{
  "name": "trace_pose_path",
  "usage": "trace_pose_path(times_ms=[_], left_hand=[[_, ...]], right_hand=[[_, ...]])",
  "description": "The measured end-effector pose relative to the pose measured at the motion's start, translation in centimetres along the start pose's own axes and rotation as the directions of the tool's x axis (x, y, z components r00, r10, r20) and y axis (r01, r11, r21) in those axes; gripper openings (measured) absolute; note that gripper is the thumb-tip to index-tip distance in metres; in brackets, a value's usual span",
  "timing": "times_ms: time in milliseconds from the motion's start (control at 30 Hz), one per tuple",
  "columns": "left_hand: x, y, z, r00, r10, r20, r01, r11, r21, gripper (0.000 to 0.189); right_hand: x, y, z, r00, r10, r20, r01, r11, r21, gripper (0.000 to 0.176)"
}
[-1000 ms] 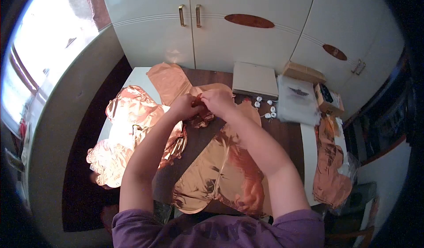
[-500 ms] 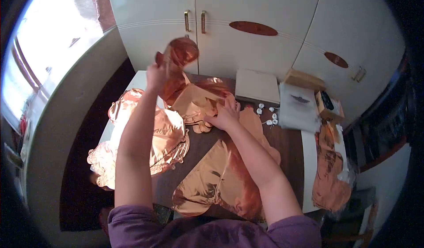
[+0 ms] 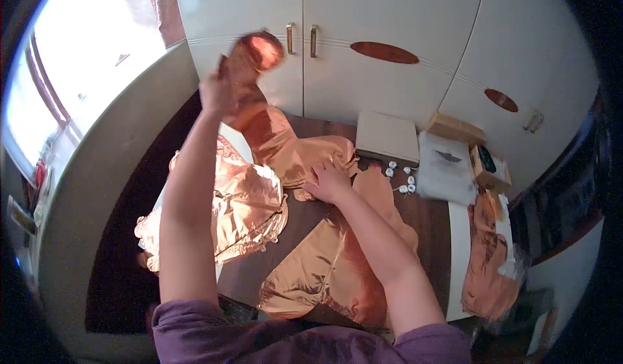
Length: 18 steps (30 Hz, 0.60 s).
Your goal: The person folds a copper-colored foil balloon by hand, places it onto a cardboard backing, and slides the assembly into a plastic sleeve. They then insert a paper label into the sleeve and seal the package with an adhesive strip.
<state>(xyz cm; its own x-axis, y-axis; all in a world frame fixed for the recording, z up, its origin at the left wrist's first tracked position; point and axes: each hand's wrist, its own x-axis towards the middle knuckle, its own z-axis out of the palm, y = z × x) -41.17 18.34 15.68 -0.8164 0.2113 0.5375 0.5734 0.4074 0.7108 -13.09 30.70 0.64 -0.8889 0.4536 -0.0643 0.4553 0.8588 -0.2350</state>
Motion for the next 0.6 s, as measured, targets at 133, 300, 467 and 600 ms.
trace_pose_path(times_ms=[133,300,467,600], left_hand=[[5.2,1.4,-5.6,0.96,0.073,-0.271,-0.111,0.986,-0.127,0.072],[3.2,7.5,-9.0,0.891,0.452,0.036,-0.452,0.88,0.146,0.034],[-10.7,12.2,-7.1,0.483,0.817,0.316,-0.87,0.489,0.067,0.011],[-20.1,14.8,-5.1,0.328,0.894,0.304,-0.869,0.412,-0.273,0.012]], right_hand=[[-0.9,-0.4,-0.2,0.999,0.016,-0.041,-0.015,1.0,0.028,0.075],[0.0,1.4,-1.4,0.86,0.022,-0.511,0.19,0.913,0.361,0.078],[-10.8,-2.9,-16.4,0.271,-0.299,-0.915,0.465,0.873,-0.148,0.077],[-16.9,-3.6,-18.5,0.774,-0.293,-0.562,0.386,0.921,0.052,0.057]])
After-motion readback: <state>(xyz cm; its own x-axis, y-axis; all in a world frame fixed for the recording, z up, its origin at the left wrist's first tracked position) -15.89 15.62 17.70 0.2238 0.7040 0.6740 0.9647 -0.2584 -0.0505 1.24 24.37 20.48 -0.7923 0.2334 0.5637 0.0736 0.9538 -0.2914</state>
